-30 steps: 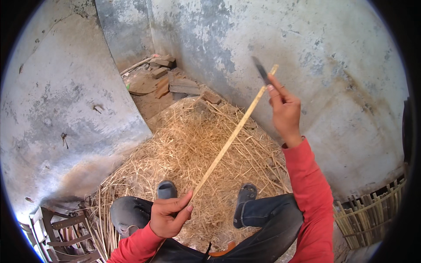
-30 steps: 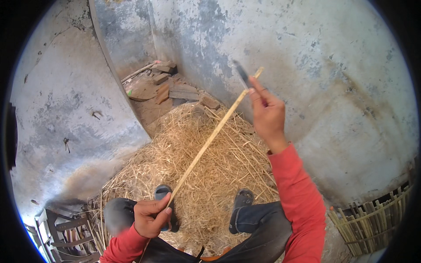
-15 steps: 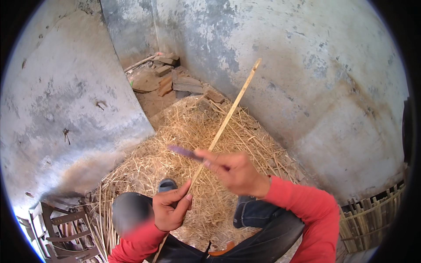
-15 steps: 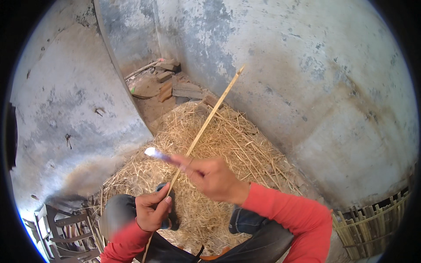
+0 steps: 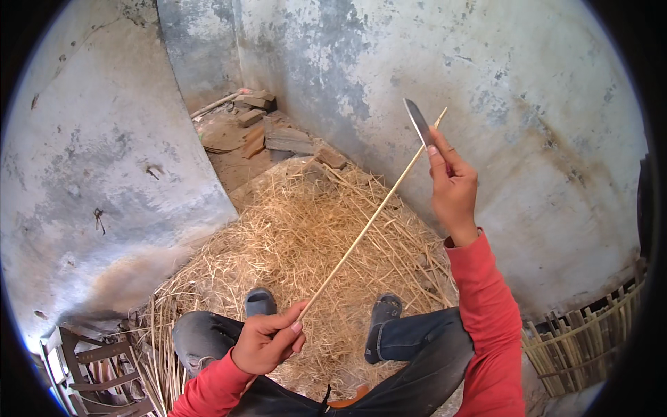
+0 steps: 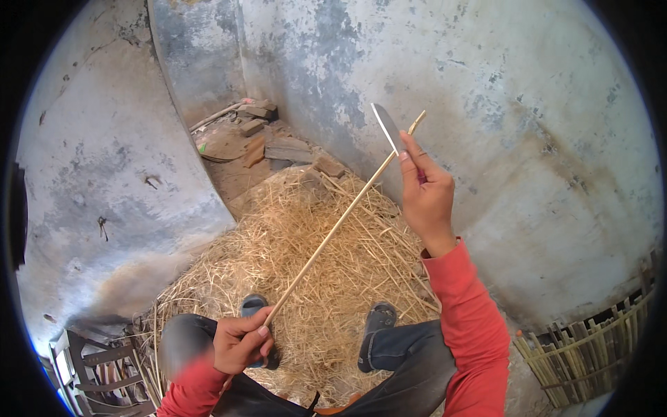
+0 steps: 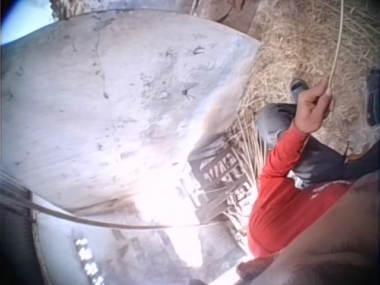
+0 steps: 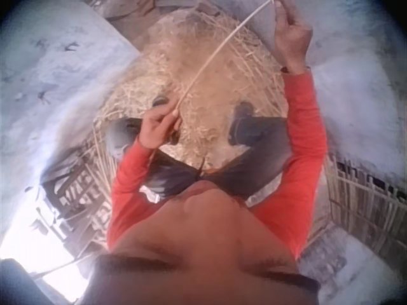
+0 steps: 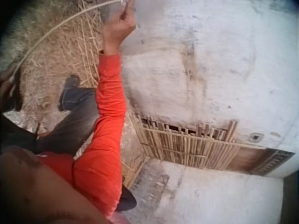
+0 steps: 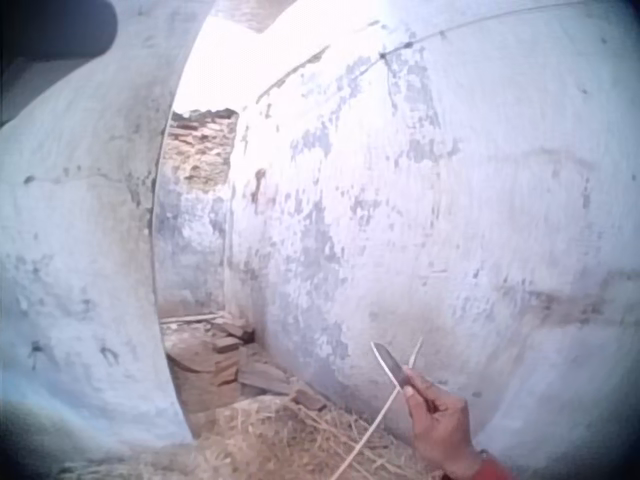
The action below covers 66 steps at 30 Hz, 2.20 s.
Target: The person shaves a thin bamboo stick using a knife, holding the stick in one hand and making controlled downward strokes with the blade.
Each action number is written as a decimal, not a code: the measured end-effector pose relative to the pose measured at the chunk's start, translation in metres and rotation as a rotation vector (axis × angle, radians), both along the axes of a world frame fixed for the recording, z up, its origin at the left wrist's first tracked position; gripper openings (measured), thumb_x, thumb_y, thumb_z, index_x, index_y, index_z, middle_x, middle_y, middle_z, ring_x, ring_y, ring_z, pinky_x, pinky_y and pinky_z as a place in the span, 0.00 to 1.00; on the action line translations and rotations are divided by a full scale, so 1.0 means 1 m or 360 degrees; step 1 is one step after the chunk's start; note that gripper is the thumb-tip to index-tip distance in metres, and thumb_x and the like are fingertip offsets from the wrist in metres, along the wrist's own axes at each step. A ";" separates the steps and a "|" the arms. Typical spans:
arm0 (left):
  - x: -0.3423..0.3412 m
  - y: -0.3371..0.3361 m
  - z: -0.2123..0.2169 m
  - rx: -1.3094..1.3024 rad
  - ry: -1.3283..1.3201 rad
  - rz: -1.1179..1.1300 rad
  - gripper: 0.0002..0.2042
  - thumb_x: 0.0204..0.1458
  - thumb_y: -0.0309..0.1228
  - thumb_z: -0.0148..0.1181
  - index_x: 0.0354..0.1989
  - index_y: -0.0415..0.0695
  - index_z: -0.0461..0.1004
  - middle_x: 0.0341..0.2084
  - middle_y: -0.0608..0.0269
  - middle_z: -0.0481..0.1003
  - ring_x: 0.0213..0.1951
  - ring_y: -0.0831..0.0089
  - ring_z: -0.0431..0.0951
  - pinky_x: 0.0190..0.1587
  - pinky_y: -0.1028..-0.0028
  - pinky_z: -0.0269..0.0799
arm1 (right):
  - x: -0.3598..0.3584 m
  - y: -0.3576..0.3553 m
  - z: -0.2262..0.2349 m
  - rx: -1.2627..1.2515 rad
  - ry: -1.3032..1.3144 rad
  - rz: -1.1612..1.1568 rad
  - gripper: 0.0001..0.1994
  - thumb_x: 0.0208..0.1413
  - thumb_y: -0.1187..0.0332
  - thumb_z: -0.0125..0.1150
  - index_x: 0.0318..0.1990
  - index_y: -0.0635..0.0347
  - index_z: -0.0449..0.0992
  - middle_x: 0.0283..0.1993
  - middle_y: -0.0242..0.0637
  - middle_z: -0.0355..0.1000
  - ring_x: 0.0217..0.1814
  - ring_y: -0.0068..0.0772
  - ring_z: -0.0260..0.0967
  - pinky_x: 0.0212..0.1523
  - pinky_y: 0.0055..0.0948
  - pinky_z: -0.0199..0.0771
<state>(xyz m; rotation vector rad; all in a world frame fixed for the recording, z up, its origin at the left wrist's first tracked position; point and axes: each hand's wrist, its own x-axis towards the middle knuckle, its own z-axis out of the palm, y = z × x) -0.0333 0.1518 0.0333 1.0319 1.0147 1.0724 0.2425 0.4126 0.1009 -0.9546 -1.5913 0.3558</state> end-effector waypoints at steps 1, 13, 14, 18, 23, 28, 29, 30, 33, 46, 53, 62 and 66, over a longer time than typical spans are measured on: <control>-0.001 -0.001 0.000 -0.0002 0.0001 -0.0002 0.20 0.68 0.22 0.48 0.68 0.40 0.67 0.21 0.68 0.72 0.19 0.87 0.62 0.21 0.83 0.57 | 0.002 0.003 -0.001 -0.0002 0.0001 -0.0002 0.17 0.67 0.71 0.59 0.61 0.57 0.77 0.26 0.19 0.66 0.26 0.10 0.52 0.26 0.18 0.55; -0.001 -0.002 -0.002 0.0014 0.0059 0.0094 0.19 0.67 0.22 0.50 0.66 0.40 0.69 0.22 0.67 0.74 0.18 0.87 0.64 0.20 0.83 0.59 | -0.005 -0.015 -0.013 -0.0334 0.0119 0.0239 0.17 0.66 0.72 0.58 0.61 0.61 0.77 0.25 0.16 0.59 0.25 0.09 0.49 0.25 0.18 0.50; -0.002 -0.001 -0.004 0.0057 0.0103 0.0112 0.19 0.66 0.22 0.50 0.65 0.40 0.70 0.22 0.68 0.74 0.18 0.87 0.64 0.20 0.83 0.60 | -0.002 -0.016 -0.012 -0.0425 0.0200 0.0314 0.17 0.66 0.72 0.58 0.61 0.60 0.77 0.24 0.16 0.59 0.24 0.09 0.49 0.24 0.18 0.50; -0.004 -0.001 -0.002 0.0107 0.0248 0.0106 0.19 0.66 0.21 0.51 0.65 0.39 0.70 0.21 0.68 0.74 0.20 0.87 0.66 0.22 0.82 0.62 | 0.014 -0.014 -0.011 -0.0580 0.0226 0.0424 0.18 0.66 0.71 0.58 0.61 0.59 0.76 0.23 0.16 0.59 0.23 0.09 0.51 0.24 0.18 0.52; 0.001 0.004 -0.007 0.0320 0.0275 0.0033 0.20 0.66 0.21 0.51 0.66 0.37 0.69 0.21 0.68 0.73 0.21 0.86 0.66 0.24 0.82 0.62 | 0.021 0.003 -0.005 -0.0514 0.0298 0.0320 0.17 0.66 0.70 0.58 0.61 0.57 0.77 0.23 0.16 0.59 0.23 0.10 0.52 0.24 0.18 0.53; 0.000 0.006 -0.007 0.0305 0.0320 0.0059 0.20 0.66 0.21 0.51 0.66 0.36 0.69 0.21 0.69 0.72 0.21 0.86 0.66 0.25 0.82 0.63 | -0.004 -0.023 -0.018 -0.0519 -0.0032 0.0519 0.17 0.66 0.69 0.58 0.61 0.56 0.77 0.22 0.15 0.59 0.23 0.09 0.51 0.23 0.18 0.52; -0.001 0.004 -0.010 0.0220 0.0260 0.0098 0.20 0.66 0.21 0.51 0.66 0.37 0.69 0.21 0.69 0.72 0.21 0.86 0.66 0.24 0.82 0.63 | -0.012 -0.031 -0.013 -0.0523 -0.0143 0.0589 0.17 0.66 0.68 0.58 0.61 0.56 0.77 0.23 0.15 0.60 0.23 0.09 0.51 0.23 0.18 0.52; -0.002 0.003 -0.011 0.0135 0.0200 0.0138 0.20 0.66 0.21 0.51 0.66 0.37 0.69 0.21 0.69 0.72 0.20 0.86 0.66 0.24 0.82 0.62 | -0.017 -0.035 -0.011 -0.0526 -0.0253 0.0660 0.17 0.66 0.68 0.59 0.61 0.56 0.77 0.23 0.15 0.61 0.23 0.09 0.50 0.23 0.18 0.51; 0.002 0.005 -0.005 0.0249 0.0248 0.0046 0.19 0.66 0.22 0.51 0.65 0.38 0.69 0.20 0.69 0.73 0.19 0.87 0.65 0.23 0.81 0.62 | -0.001 -0.005 0.000 -0.0381 0.0110 0.0285 0.17 0.66 0.69 0.59 0.61 0.56 0.78 0.24 0.15 0.62 0.23 0.08 0.50 0.23 0.19 0.51; 0.002 0.004 -0.005 0.0192 0.0148 0.0011 0.20 0.66 0.22 0.51 0.66 0.38 0.69 0.21 0.68 0.73 0.19 0.86 0.64 0.23 0.81 0.60 | 0.007 0.014 -0.006 -0.0298 0.0186 0.0205 0.18 0.67 0.69 0.57 0.63 0.56 0.75 0.22 0.15 0.58 0.22 0.09 0.48 0.22 0.17 0.50; 0.001 0.006 -0.012 0.0192 0.0123 0.0099 0.20 0.65 0.21 0.51 0.65 0.39 0.70 0.24 0.67 0.73 0.23 0.83 0.67 0.25 0.80 0.64 | -0.036 -0.033 -0.036 -0.0221 -0.0109 0.0741 0.17 0.68 0.70 0.56 0.63 0.57 0.76 0.22 0.13 0.59 0.22 0.08 0.48 0.24 0.15 0.52; 0.002 0.002 0.001 0.0243 0.0173 0.0022 0.19 0.66 0.21 0.51 0.65 0.38 0.70 0.20 0.67 0.72 0.19 0.86 0.64 0.23 0.81 0.61 | 0.004 0.019 0.008 -0.0103 0.0189 0.0184 0.18 0.66 0.70 0.58 0.62 0.57 0.76 0.23 0.16 0.62 0.22 0.08 0.49 0.21 0.19 0.50; 0.000 0.001 -0.001 0.0232 0.0130 0.0072 0.19 0.65 0.20 0.51 0.65 0.39 0.70 0.20 0.67 0.73 0.19 0.85 0.65 0.23 0.81 0.62 | -0.015 -0.002 0.001 -0.0316 0.0062 0.0339 0.17 0.67 0.69 0.58 0.62 0.58 0.76 0.22 0.15 0.60 0.22 0.08 0.49 0.21 0.18 0.48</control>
